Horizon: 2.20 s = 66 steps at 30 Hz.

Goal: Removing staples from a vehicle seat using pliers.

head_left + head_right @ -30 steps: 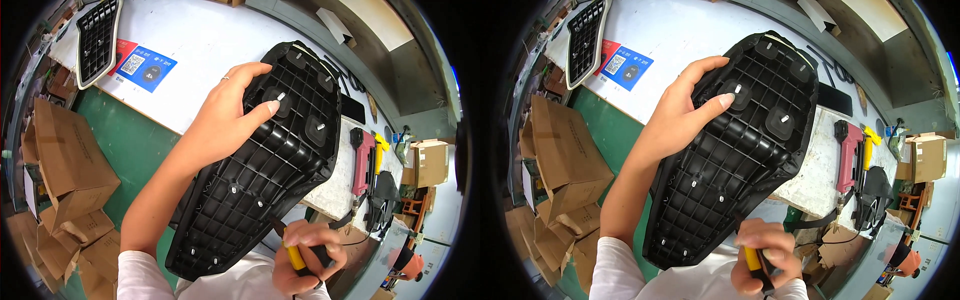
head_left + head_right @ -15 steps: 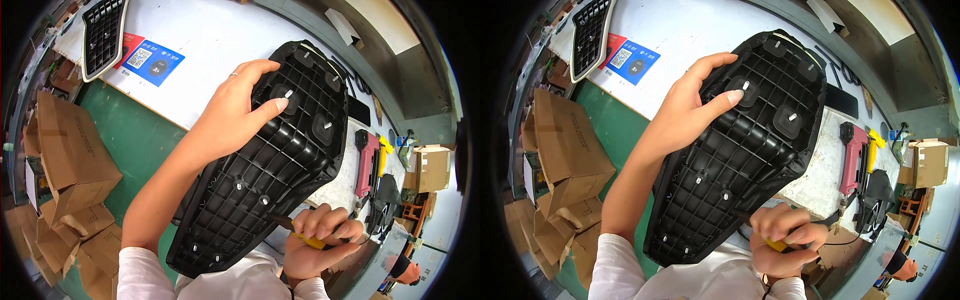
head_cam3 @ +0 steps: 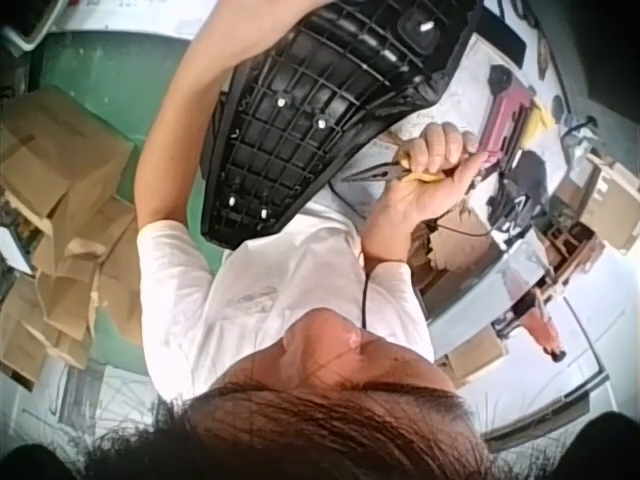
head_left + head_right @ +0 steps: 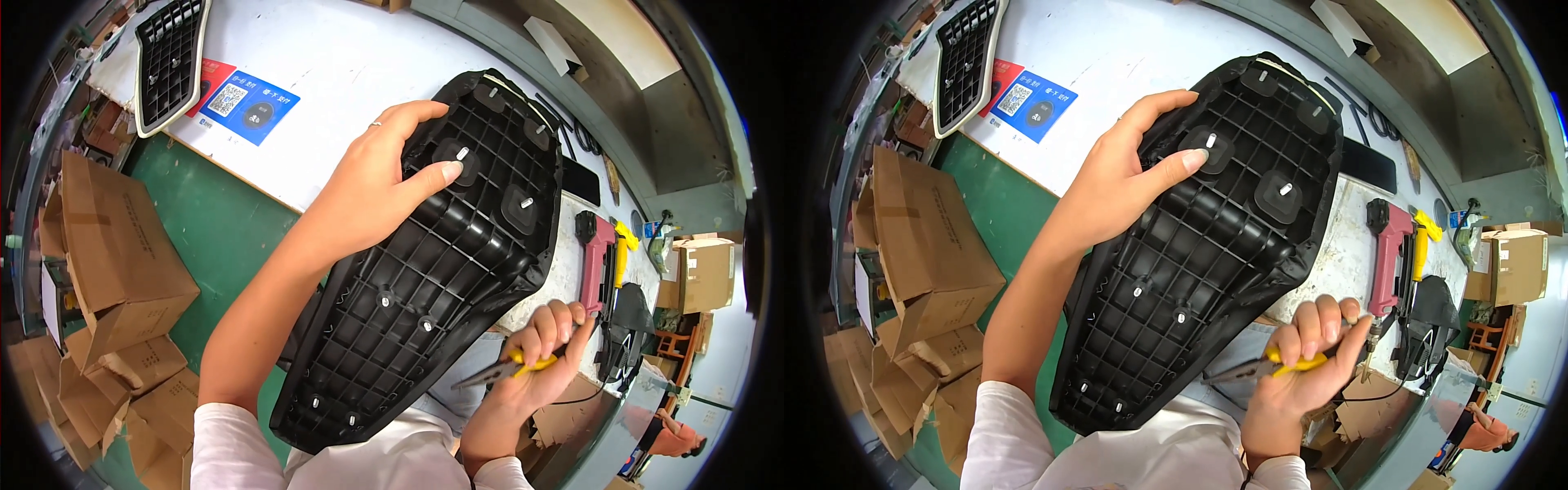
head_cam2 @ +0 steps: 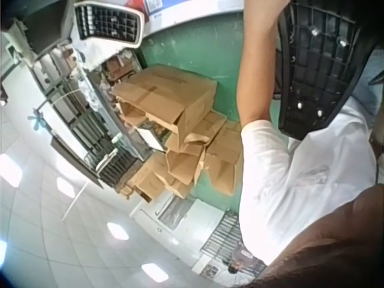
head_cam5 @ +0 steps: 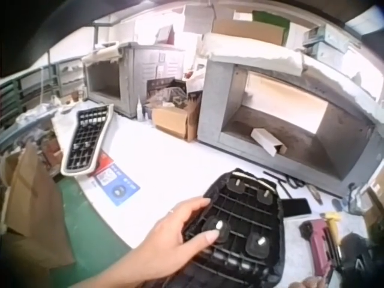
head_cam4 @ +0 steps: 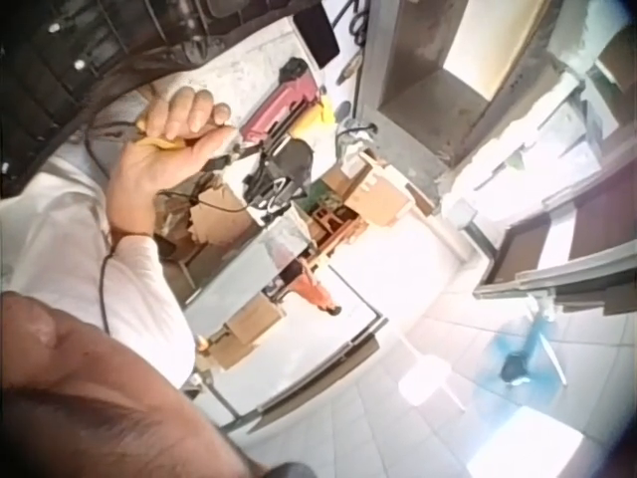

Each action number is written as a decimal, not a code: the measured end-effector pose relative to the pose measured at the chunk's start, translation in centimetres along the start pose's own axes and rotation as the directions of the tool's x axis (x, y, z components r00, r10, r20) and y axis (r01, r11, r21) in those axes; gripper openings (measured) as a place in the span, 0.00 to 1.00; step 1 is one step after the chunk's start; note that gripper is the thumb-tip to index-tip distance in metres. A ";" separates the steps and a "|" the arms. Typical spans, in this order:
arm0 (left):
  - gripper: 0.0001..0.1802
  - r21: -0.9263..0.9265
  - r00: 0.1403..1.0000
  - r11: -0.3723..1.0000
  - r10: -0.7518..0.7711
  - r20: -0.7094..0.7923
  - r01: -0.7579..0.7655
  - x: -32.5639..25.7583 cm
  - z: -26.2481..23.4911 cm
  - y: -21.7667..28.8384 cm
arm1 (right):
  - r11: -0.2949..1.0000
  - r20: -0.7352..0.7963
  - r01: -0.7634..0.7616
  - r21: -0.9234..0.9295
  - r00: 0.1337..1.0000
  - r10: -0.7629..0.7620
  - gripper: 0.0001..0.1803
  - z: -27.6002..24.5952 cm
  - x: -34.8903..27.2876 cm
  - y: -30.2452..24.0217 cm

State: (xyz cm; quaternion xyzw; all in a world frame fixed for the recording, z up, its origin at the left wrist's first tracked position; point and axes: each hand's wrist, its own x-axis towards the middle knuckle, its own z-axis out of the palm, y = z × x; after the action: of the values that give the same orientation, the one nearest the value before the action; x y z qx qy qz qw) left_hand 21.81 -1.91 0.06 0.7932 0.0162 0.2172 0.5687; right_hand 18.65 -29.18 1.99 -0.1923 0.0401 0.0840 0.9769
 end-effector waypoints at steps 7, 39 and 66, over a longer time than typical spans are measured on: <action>0.33 -0.088 0.995 0.992 -0.088 0.039 0.091 0.2 0.1 0.3 | 0.720 0.254 0.336 -0.607 0.941 -0.225 0.22 1.2 -3.4 0.6; 0.34 -0.097 0.992 0.988 -0.117 0.054 0.122 0.5 0.1 0.9 | 0.996 -0.035 -0.008 0.091 0.999 0.011 0.15 0.5 0.6 -0.9; 0.33 -0.444 0.908 0.823 -0.416 -0.050 0.353 -3.3 -1.8 0.7 | 0.709 0.445 0.667 -0.230 0.720 -0.533 0.27 -1.5 -5.1 -2.4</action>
State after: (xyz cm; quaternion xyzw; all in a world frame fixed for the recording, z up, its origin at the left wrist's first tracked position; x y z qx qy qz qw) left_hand 18.00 -1.43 0.10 0.6122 0.1693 0.1528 0.7571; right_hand 13.98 -32.71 2.05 -0.3593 -0.2146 -0.2053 0.8847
